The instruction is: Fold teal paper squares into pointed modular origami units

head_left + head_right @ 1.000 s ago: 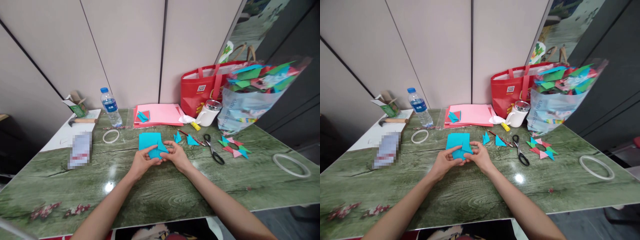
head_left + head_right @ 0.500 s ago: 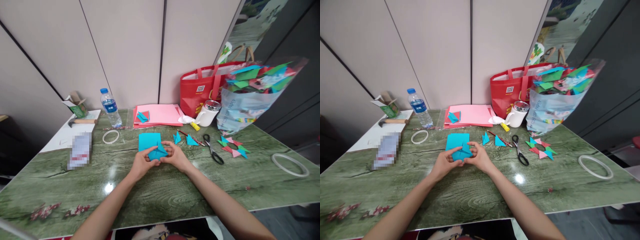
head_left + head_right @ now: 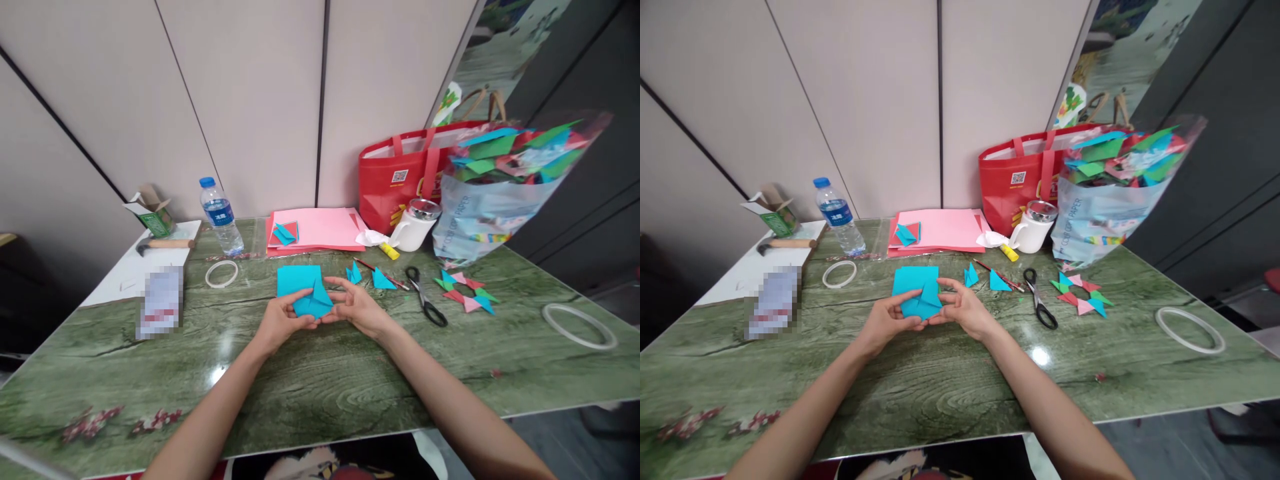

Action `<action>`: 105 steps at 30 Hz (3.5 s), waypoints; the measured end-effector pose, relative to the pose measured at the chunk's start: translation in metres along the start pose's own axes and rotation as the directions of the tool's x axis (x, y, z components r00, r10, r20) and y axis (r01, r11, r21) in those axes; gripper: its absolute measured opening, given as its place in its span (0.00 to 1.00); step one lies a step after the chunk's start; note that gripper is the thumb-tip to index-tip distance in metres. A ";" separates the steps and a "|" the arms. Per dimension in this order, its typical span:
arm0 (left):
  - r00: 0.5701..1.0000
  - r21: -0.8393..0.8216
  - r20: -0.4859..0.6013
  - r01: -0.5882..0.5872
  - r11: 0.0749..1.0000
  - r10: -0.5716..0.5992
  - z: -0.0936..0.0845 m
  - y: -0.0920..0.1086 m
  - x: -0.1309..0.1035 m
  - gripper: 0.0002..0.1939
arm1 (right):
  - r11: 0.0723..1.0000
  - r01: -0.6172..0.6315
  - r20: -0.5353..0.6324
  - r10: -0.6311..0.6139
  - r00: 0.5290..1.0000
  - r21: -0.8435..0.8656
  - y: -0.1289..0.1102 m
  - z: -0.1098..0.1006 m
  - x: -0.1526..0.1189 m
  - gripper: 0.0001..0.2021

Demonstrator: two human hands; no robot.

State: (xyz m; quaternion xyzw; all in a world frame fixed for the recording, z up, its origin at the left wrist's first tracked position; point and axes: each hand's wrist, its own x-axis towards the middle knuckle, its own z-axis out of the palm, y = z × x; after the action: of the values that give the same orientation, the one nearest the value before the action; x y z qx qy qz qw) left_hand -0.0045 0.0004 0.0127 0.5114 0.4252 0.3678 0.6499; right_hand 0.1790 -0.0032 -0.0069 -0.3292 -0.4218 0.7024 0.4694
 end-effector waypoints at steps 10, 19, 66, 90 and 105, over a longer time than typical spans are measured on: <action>0.998 -0.009 0.067 0.013 1.000 -0.012 -0.002 0.004 -0.002 0.39 | 1.000 -0.021 0.002 0.021 1.000 -0.001 -0.010 -0.009 0.000 0.24; 0.974 0.108 0.225 -0.003 0.994 -0.022 -0.004 -0.004 -0.001 0.39 | 0.960 0.057 -0.160 -0.104 0.982 -0.273 0.009 -0.005 0.005 0.23; 0.989 0.188 -0.083 -0.101 0.977 0.119 -0.008 -0.007 0.006 0.16 | 0.791 0.232 -0.060 -0.320 0.945 -0.566 0.015 0.014 0.002 0.11; 0.989 0.201 -0.126 -0.054 0.978 0.081 -0.004 -0.008 0.005 0.14 | 0.633 0.187 -0.035 -0.322 0.946 -0.751 0.018 0.012 0.002 0.10; 0.995 0.198 -0.087 -0.023 0.980 0.041 -0.002 -0.008 0.003 0.15 | 0.643 0.203 -0.036 -0.339 0.940 -0.739 0.014 0.011 0.002 0.08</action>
State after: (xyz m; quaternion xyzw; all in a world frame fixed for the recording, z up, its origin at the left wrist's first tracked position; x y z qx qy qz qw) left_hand -0.0045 0.0024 0.0046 0.5625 0.4804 0.3572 0.5702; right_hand 0.1633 -0.0074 -0.0154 -0.4793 -0.6673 0.3683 0.4351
